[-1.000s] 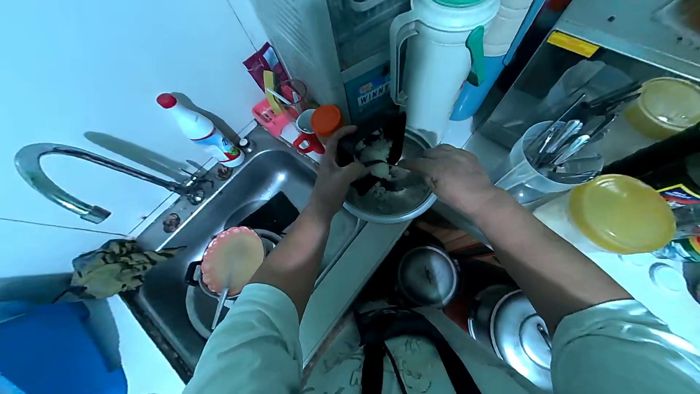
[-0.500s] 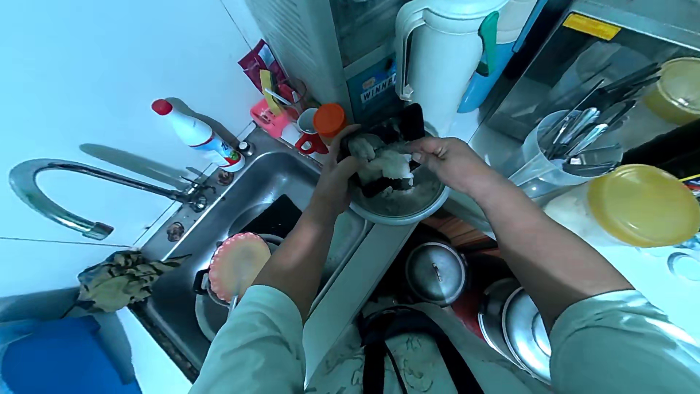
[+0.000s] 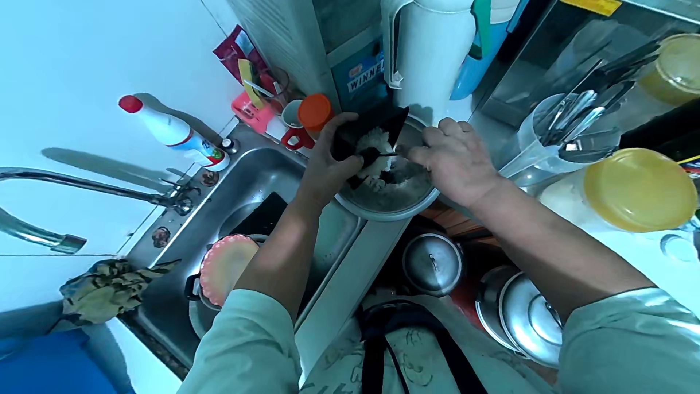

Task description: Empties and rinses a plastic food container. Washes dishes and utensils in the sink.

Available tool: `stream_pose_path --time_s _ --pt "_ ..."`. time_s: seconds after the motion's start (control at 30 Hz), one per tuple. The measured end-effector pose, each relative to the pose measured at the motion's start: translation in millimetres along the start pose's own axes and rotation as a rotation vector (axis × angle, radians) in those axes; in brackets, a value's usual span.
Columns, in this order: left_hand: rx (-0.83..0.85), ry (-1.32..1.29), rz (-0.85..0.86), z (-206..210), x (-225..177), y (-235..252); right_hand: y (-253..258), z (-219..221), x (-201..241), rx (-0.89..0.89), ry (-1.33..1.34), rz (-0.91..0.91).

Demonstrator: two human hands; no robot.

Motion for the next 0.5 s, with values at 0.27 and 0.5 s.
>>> stream_pose_path --time_s 0.27,0.5 --pt "0.057 0.202 -0.009 8.1 -5.2 -1.5 -14.9 -11.7 6.6 -0.120 0.011 0.054" --pt "0.021 0.211 -0.010 -1.2 -25.0 -8.2 -15.0 10.0 -7.9 -0.015 0.012 0.143"
Point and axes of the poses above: each hand's wrist, its own y-axis towards the middle knuckle, its own z-axis out of the palm, x = y × z, the point moved 8 cm from there along y, towards the middle knuckle, and after that the axes turned 3 degrees about z, right-handed, at the moved point
